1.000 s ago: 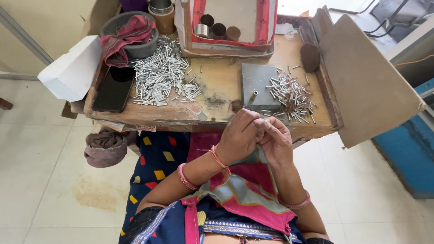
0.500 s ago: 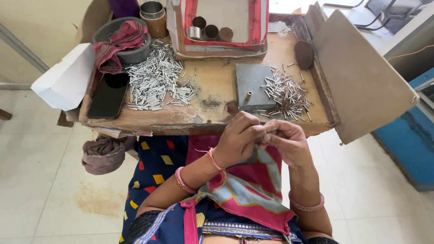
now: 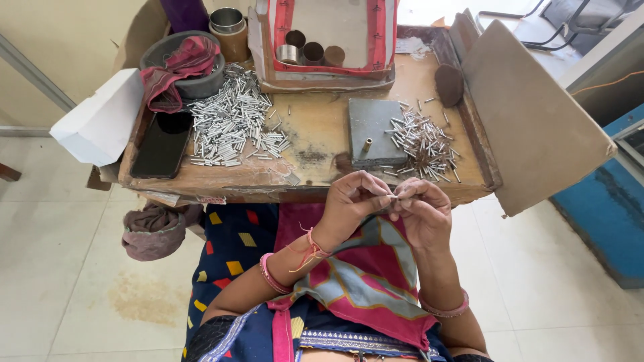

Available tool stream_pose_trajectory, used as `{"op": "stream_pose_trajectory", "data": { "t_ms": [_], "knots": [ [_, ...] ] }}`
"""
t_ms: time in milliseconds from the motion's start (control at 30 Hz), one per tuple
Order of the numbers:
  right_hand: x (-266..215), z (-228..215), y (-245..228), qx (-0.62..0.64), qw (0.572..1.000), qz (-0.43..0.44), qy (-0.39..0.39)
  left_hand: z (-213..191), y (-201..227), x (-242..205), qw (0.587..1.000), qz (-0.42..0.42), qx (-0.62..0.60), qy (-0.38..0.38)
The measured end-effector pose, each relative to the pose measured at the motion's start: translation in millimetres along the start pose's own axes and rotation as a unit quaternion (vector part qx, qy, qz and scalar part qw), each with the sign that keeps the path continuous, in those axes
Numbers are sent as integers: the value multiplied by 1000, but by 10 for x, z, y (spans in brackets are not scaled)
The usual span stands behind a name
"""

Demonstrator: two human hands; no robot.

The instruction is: The person sits at a workbench and sorts small metal pins one at a time, picking silver-colored pins from a mixed pile on the right and placing them onto a growing pile of sorted pins on the left. Around the middle of the clip the person leans back and the camera points at the floor before they resume sorting.

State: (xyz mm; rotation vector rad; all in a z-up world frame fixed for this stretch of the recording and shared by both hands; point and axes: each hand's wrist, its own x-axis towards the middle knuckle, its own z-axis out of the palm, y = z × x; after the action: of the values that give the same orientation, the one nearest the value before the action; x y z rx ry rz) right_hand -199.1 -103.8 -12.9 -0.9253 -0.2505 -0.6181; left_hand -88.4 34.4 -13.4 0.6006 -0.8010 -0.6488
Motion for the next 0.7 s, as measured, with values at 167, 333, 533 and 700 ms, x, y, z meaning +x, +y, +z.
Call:
{"op": "stream_pose_trajectory", "data": {
  "t_ms": [167,333,533,700],
  "knots": [
    [8,16,7,-15,1000,0,14,-4,-48,-9,1000,-10,-2,9],
    [-12,127,21,-79,996,-32,24,-20,-62,-12,1000,-11,-8,10],
    [-39,366,-101,-484,857,-172,40,-123,-175,2,999,0,14,52],
    [-47,230,-121,-459,881,-111,10,-162,-150,6,997,8,77,30]
  ]
}}
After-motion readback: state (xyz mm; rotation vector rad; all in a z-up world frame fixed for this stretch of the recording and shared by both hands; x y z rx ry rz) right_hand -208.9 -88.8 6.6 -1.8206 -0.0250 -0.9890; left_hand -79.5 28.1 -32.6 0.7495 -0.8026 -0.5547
